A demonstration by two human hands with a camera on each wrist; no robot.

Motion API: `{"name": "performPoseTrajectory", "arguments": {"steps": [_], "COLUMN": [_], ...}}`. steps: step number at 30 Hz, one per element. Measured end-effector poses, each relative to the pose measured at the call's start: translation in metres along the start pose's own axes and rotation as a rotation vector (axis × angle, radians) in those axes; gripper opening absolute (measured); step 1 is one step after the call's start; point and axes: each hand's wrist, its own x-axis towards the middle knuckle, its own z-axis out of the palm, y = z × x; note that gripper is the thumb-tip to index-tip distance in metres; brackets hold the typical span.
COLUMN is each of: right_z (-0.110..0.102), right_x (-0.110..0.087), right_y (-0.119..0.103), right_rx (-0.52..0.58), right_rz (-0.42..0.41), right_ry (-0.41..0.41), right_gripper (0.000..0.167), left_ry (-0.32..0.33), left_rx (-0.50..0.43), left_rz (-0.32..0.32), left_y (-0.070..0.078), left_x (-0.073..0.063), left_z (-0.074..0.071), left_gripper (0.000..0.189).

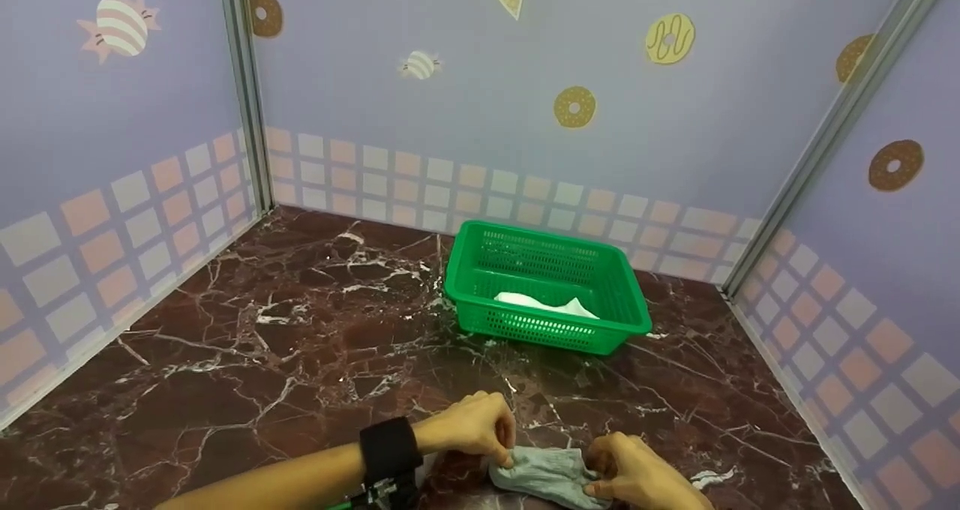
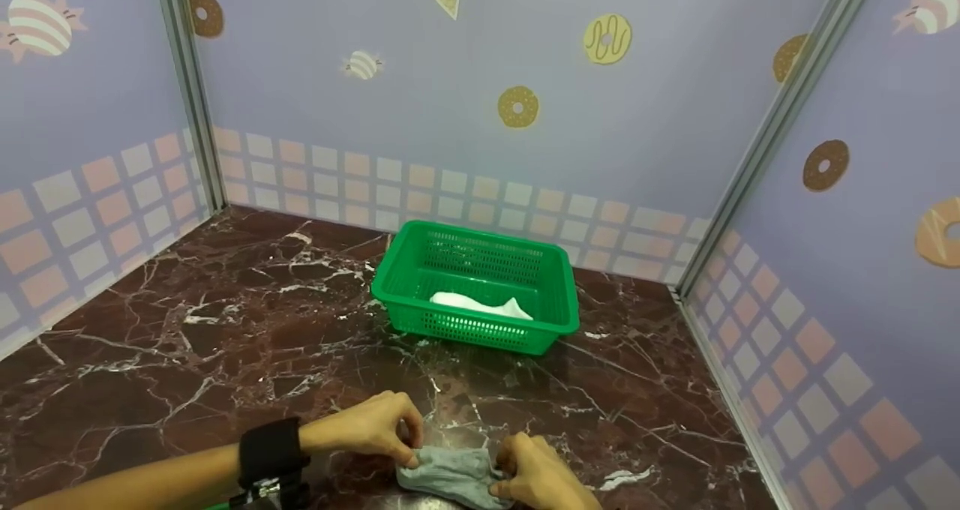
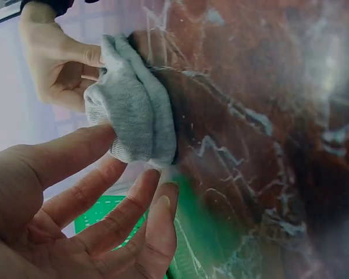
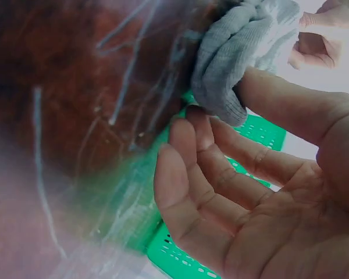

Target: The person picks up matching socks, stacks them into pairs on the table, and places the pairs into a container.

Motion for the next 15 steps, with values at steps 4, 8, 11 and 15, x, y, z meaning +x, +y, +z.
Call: {"name": "performPoseTrajectory", "arguments": {"steps": [4,8,11,15], "right_z": [0.0002,0.0004,0.0,-0.0025], "right_x": [0.0019,0.0023,0.001,-0.0034], "right_y": [0.0007,0.0019,0.0016,-0.001], "right_rx": [0.009,0.006,0.042,0.117], "right_rz": [0.02,-0.014,-0.045,-0.128], "right_ry": [-0.015,-0.011,-0.006,0.03], "right_gripper": [0.016,0.012,0.012,0.013], "left_ry": [0.006,0.015,-0.012,-0.048], "left_rx": [0.049,0.092,0.045,-0.093], "left_rz": [0.012,0.007,-0.01,-0.049], "left_y": [0.001,0.0024,0.0026,0.0018], "left_x": [0.0044,0.0055,0.0051,0.0039], "left_z": [0.0062,0.0085,0.0061,-0.0014], "left_gripper": [0.017,0.028,0.023,0.017]}}
